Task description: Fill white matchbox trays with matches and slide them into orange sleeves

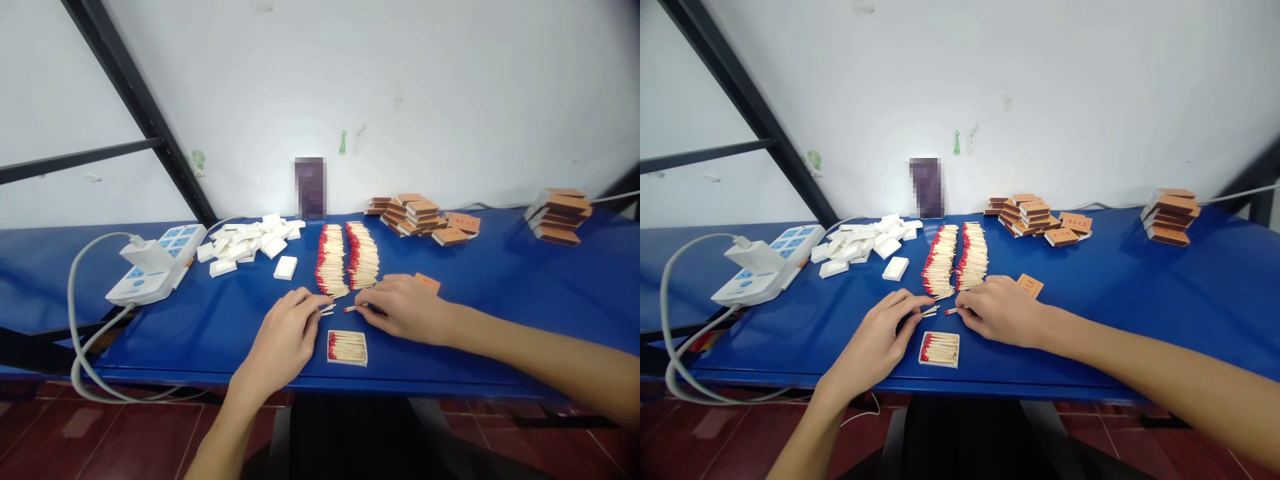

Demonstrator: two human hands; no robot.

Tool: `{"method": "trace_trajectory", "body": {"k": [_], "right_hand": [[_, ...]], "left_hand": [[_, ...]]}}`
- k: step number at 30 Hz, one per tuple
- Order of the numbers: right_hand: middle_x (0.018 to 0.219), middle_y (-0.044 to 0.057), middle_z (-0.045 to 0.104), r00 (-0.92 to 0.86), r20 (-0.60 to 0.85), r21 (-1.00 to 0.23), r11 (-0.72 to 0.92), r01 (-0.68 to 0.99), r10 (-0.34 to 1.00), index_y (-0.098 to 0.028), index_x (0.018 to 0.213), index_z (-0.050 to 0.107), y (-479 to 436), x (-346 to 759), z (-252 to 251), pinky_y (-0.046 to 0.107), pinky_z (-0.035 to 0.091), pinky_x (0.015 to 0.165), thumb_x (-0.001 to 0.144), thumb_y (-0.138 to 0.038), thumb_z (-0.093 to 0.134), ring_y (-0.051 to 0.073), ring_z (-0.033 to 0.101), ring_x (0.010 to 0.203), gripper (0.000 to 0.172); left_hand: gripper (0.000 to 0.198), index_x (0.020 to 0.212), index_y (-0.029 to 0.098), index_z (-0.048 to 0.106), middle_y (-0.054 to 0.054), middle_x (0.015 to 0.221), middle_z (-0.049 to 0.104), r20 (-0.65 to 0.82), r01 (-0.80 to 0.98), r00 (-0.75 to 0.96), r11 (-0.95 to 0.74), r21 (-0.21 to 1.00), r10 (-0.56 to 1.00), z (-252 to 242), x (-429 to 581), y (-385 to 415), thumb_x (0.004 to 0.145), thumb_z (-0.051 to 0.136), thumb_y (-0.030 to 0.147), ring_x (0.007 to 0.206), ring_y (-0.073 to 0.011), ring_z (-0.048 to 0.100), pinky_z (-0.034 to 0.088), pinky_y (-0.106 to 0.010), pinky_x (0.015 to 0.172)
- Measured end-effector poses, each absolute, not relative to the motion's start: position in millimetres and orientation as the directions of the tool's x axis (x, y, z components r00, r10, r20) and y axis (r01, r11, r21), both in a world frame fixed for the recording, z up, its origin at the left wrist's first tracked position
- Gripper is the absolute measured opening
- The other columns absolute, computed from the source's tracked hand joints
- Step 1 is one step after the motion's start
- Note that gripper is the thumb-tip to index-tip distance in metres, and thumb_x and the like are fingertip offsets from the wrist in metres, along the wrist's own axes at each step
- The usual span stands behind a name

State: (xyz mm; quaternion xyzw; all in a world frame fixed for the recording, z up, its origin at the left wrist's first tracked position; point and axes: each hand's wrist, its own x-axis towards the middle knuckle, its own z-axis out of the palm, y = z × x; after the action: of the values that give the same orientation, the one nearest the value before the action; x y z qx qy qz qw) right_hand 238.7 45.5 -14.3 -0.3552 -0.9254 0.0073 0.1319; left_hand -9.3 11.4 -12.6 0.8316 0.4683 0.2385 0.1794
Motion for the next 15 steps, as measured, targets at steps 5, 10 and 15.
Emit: {"method": "trace_trajectory", "body": {"k": [5,10,15], "right_hand": [[0.072,0.001,0.07,-0.702,0.135,-0.135,0.714,0.687,0.7,-0.02,0.094,0.064,49,242,-9,0.028,0.033,0.059,0.101,-0.028,0.047,0.017,0.063,0.063,0.02],[0.069,-0.001,0.066,-0.689,0.006,-0.159,0.681,0.715,0.725,-0.022,0.095,0.058,47,244,5,0.027,0.028,0.055,0.103,-0.032,0.046,0.016,0.059,0.058,0.018],[0.075,0.001,0.068,-0.684,0.013,-0.116,0.681,0.723,0.729,-0.021,0.096,0.056,46,245,2,0.028,0.028,0.057,0.104,-0.032,0.042,0.018,0.061,0.061,0.019]], "left_hand": [[0.028,0.119,0.027,0.065,-0.003,0.104,0.063,0.238,0.723,0.383,-0.45,0.525,0.893,-9,-8,10,0.095,0.053,0.018,0.095,-0.0207,0.062,0.049,-0.035,0.085],[0.016,0.102,0.024,0.066,-0.003,0.1,0.062,0.21,0.813,0.306,-0.37,0.449,0.929,-8,-5,11,0.086,0.062,0.025,0.095,-0.0248,0.06,0.047,-0.039,0.083],[0.006,0.091,0.023,0.059,-0.002,0.091,0.059,0.188,0.849,0.304,-0.355,0.391,0.934,-10,-5,12,0.093,0.053,0.025,0.09,-0.0244,0.057,0.041,-0.04,0.08]]}}
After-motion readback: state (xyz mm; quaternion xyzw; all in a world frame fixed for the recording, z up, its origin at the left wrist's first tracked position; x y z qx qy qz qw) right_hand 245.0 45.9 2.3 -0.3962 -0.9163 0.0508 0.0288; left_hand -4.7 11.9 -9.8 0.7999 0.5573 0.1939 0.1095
